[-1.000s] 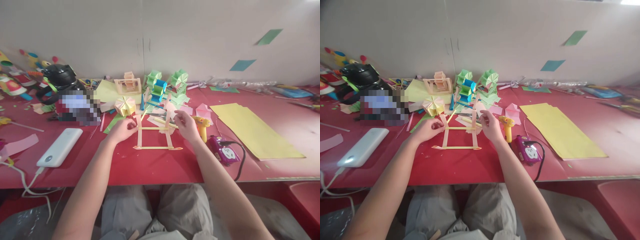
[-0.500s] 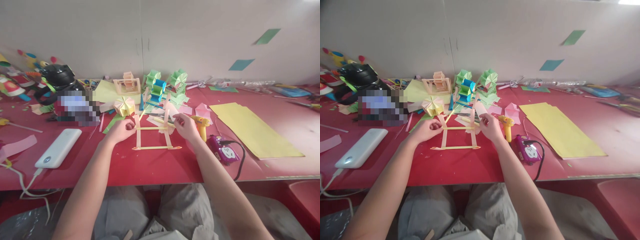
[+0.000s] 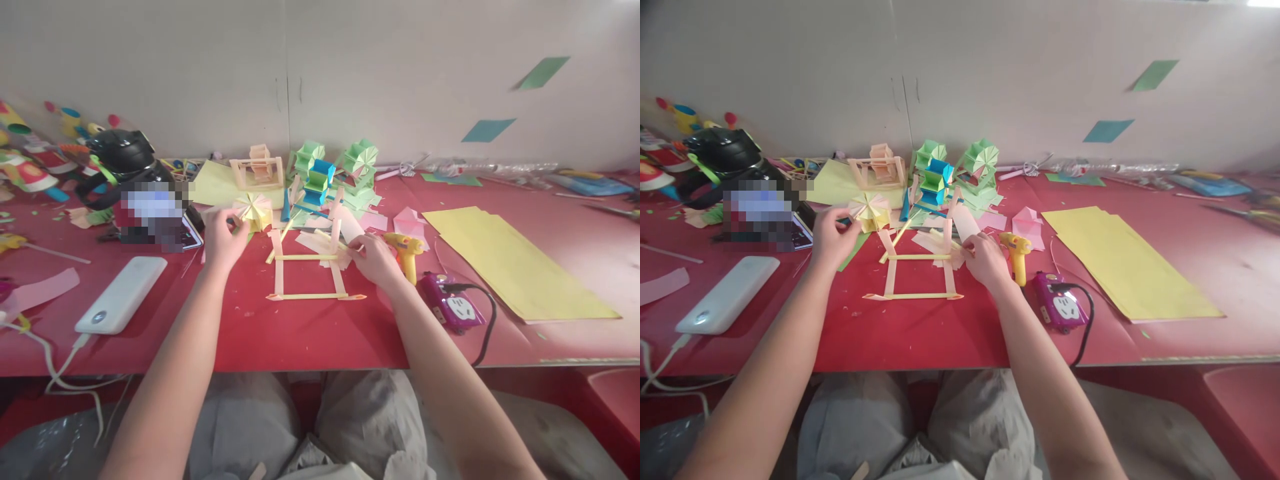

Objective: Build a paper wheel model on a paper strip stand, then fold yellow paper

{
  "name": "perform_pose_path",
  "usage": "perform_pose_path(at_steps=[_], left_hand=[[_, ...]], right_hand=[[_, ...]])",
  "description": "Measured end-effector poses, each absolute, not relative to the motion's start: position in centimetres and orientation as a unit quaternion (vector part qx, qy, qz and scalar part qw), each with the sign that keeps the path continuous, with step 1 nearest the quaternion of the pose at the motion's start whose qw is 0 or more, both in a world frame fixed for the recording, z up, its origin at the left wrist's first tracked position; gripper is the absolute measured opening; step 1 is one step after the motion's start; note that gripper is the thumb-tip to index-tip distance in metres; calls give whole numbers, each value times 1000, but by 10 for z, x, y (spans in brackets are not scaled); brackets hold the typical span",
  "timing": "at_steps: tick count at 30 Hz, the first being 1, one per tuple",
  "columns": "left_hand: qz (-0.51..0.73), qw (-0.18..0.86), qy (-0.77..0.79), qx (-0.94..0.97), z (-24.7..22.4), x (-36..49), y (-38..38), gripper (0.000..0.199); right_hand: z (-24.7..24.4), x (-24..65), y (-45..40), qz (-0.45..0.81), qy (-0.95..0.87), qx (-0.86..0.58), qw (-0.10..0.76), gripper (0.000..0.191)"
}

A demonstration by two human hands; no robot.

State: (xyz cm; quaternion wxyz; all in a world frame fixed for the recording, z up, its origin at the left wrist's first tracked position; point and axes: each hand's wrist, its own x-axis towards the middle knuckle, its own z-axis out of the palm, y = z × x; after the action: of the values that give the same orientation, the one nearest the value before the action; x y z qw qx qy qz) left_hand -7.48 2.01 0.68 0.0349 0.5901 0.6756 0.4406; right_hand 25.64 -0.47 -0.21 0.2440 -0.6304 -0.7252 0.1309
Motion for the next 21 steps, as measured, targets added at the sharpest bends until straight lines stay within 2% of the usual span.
perform_pose_path(at_steps=[2,5,9,12,18,21], left_hand=[[427,17,720,546,7,-81,37,34],[377,43,766,519,6,-84,54,33],[386,46,743,545,0,-78,61,29],[458,48,685,564,-6,-72,60,24],[561,224,568,559,-11,-66,58,35],[590,215,555,546,-10,-66,58,36]], right_hand=[[1,255,-6,149,-701,-635,288,9],[3,252,-6,199,-657,-620,380,12],[4,252,-5,215,-627,-591,460,22],[4,253,-4,210,-617,-581,488,18],[4,251,-5,255,-599,-551,523,16],[5,251,-6,228,-606,-568,508,15]])
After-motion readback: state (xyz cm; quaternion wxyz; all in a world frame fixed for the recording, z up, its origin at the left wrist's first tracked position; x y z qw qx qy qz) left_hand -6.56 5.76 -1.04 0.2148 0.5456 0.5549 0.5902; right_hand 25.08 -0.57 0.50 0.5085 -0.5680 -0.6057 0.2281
